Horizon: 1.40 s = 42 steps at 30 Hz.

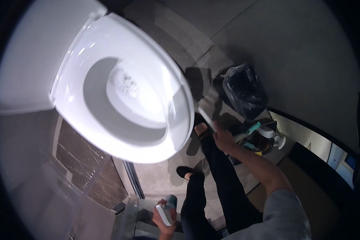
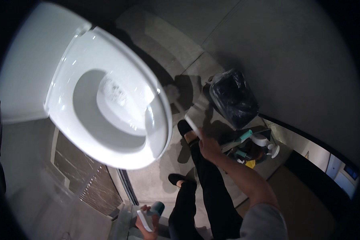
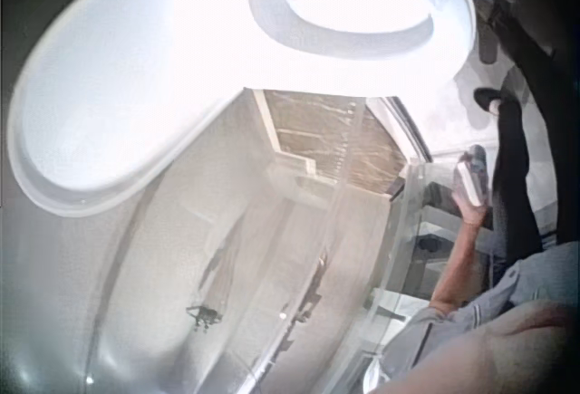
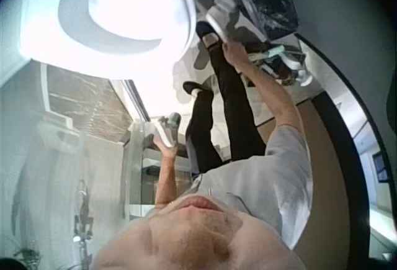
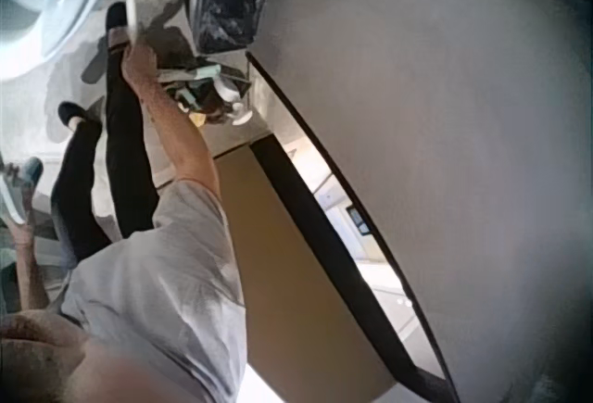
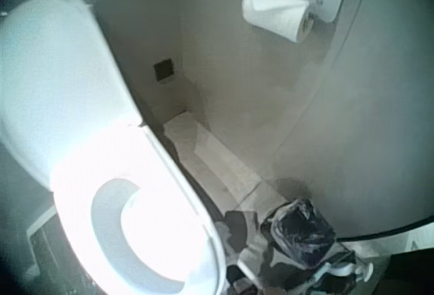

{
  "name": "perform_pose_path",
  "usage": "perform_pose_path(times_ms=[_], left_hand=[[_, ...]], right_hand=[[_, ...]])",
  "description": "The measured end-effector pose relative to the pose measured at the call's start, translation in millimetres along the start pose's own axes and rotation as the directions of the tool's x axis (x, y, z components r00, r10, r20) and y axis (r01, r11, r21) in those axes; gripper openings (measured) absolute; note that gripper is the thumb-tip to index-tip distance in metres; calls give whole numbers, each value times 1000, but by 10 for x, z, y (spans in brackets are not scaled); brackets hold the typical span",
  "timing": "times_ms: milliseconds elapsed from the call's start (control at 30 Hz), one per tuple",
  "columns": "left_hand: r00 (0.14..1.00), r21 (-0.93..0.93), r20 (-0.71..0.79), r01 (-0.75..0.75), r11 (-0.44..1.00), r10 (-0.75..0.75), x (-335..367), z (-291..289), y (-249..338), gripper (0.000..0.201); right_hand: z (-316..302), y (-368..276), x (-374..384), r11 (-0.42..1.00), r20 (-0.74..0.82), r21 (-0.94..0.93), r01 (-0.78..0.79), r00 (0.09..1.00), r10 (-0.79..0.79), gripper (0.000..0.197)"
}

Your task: The person cleans a bathroom by rinsing a shower mat with a handheld showerhead, scrubbing the toilet bowl with a brush, and wiping the sink and faucet with a cloth. The person then rinses the cloth under running water and dries the sink area with a towel.

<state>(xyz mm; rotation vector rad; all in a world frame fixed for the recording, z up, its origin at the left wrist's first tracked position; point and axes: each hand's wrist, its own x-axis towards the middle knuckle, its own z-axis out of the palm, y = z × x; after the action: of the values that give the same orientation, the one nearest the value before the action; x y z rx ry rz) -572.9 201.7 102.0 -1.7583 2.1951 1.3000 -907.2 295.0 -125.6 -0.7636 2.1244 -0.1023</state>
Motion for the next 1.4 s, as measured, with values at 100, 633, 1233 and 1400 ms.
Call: perform_pose_path(times_ms=[100, 633, 1233, 1400], left_hand=[[991, 18, 89, 101, 995, -102, 254, 291, 283, 44], [985, -21, 129, 119, 993, -115, 1092, 750, 855, 39], [966, -129, 50, 259, 957, -254, 1090, 649, 1109, 45], [999, -92, 38, 41, 995, -38, 817, 475, 931, 42]], right_hand=[[-335, -255, 382, 986, -16, 115, 119, 993, -118, 60], [-1647, -2628, 4183, 916, -121, -84, 393, 908, -401, 34], [-1263, -735, 2766, 469, 96, 883, -7, 982, -165, 62], [-543, -294, 871, 974, 29, 217, -66, 998, 61, 52]])
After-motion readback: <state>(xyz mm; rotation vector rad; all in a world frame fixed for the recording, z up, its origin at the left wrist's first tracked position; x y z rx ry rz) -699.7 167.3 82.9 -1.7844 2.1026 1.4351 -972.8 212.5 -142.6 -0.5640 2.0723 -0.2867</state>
